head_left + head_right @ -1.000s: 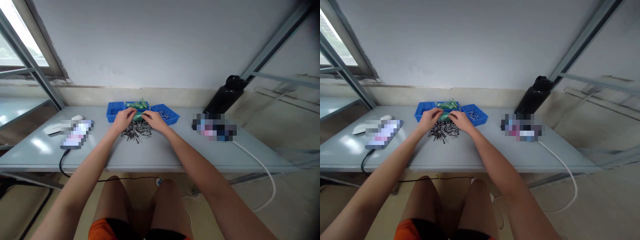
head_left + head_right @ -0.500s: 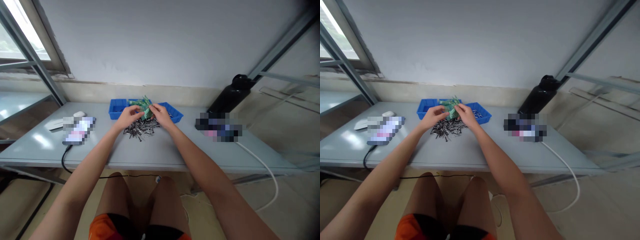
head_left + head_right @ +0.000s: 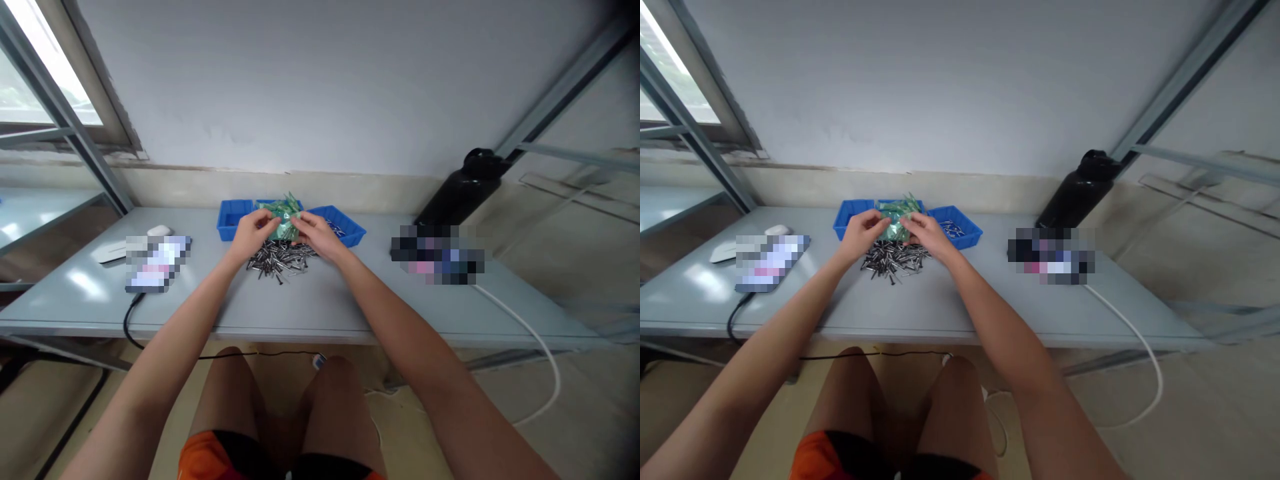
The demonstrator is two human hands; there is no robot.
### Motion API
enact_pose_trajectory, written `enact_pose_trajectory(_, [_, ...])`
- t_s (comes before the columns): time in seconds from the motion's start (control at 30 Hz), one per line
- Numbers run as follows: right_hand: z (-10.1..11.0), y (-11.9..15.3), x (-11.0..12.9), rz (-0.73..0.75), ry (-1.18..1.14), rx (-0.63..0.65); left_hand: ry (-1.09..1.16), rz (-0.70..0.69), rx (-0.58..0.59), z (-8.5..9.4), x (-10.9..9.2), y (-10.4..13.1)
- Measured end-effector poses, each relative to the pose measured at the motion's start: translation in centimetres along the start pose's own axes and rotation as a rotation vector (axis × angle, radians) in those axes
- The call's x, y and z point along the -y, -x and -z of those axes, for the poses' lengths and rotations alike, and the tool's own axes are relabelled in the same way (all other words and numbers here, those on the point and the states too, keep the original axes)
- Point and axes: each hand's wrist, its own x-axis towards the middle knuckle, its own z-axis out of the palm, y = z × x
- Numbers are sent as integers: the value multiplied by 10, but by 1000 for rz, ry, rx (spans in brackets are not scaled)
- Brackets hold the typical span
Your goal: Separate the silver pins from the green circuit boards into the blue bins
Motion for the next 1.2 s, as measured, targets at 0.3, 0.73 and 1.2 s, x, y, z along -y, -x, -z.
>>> enact_pose_trajectory(0.3, [-4,1,1,-30,-60,84,163,-7,-46,2,-3,-1])
enact_pose_trajectory(0.73, [-3,0,-2,-22,-129,-17,199,33,65,1,5,-2])
enact_pose_trajectory(1.2, [5,-1,2,54,110,-21,140,2,59,2,4,-2])
